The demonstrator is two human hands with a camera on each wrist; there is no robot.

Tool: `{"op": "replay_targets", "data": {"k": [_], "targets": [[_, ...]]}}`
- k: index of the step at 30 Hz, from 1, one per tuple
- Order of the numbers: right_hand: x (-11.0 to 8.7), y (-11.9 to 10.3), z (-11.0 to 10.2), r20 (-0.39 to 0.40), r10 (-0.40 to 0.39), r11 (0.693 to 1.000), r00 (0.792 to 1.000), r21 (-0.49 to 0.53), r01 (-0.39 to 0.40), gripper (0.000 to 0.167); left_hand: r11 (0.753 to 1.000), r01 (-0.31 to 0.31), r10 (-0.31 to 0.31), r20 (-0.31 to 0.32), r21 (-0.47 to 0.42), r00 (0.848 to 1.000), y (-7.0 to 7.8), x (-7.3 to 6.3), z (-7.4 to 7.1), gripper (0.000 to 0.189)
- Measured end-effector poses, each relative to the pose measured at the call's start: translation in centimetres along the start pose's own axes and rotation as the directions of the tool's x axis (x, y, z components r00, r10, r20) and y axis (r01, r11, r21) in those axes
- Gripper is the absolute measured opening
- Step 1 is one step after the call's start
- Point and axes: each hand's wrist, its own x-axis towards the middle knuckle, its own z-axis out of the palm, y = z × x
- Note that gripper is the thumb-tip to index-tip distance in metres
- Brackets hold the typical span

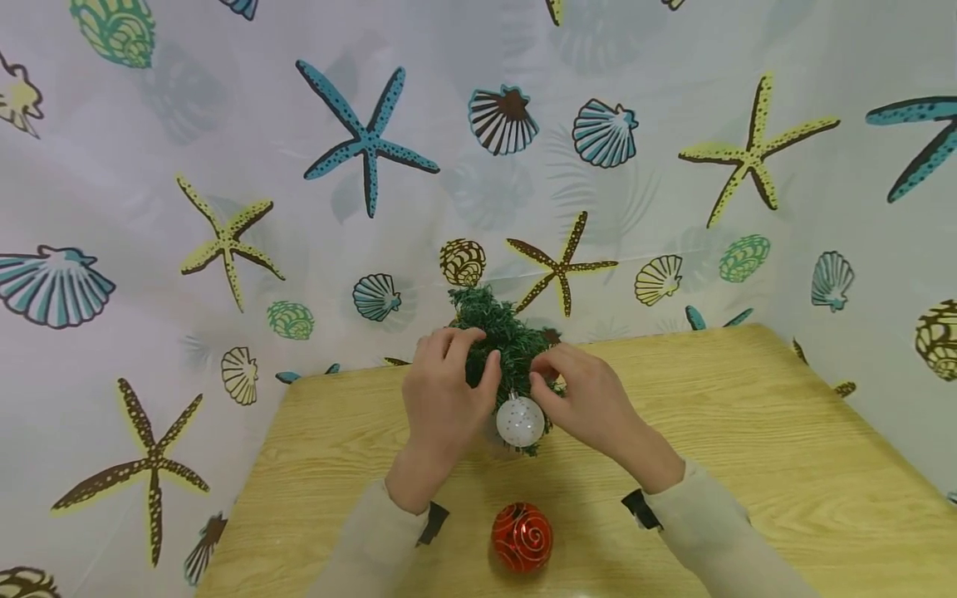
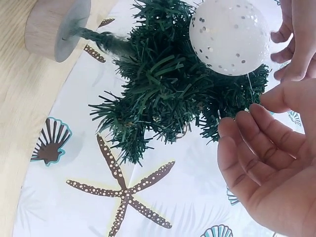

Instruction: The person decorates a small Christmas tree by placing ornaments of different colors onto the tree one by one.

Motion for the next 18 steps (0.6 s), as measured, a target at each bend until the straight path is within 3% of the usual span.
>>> {"op": "replay_targets", "data": {"k": [2,5,9,14,18], "targets": [[-0.3,0.0,-0.1,-0.006,-0.002,1.000,1.000,0.002,0.002,0.006,1.000,0.010,-0.009,-0.030,0.004,0.999,-0.1,0.3,0.1,0.035],[-0.6,0.0,-0.3,-0.017,-0.003,1.000,1.000,0.005,0.003,0.006,1.000,0.018,-0.018,-0.016,-0.001,1.000,-0.2,0.8,0.4,0.050],[-0.9,0.0,-0.4,-0.040,-0.013,1.000,0.999,0.005,0.013,0.008,1.000,0.014,-0.014,0.090,0.003,0.996,-0.5,1.3,0.9,0.070],[-1.2,0.1,-0.5,-0.056,-0.025,1.000,0.998,0.004,0.025,0.011,1.000,0.005,-0.011,0.257,0.027,0.966,-1.1,1.4,1.6,0.081],[-1.6,0.2,-0.5,-0.060,-0.036,0.999,0.998,0.009,0.037,0.009,1.000,0.003,-0.011,0.296,0.026,0.955,-1.3,1.1,1.8,0.080]]}}
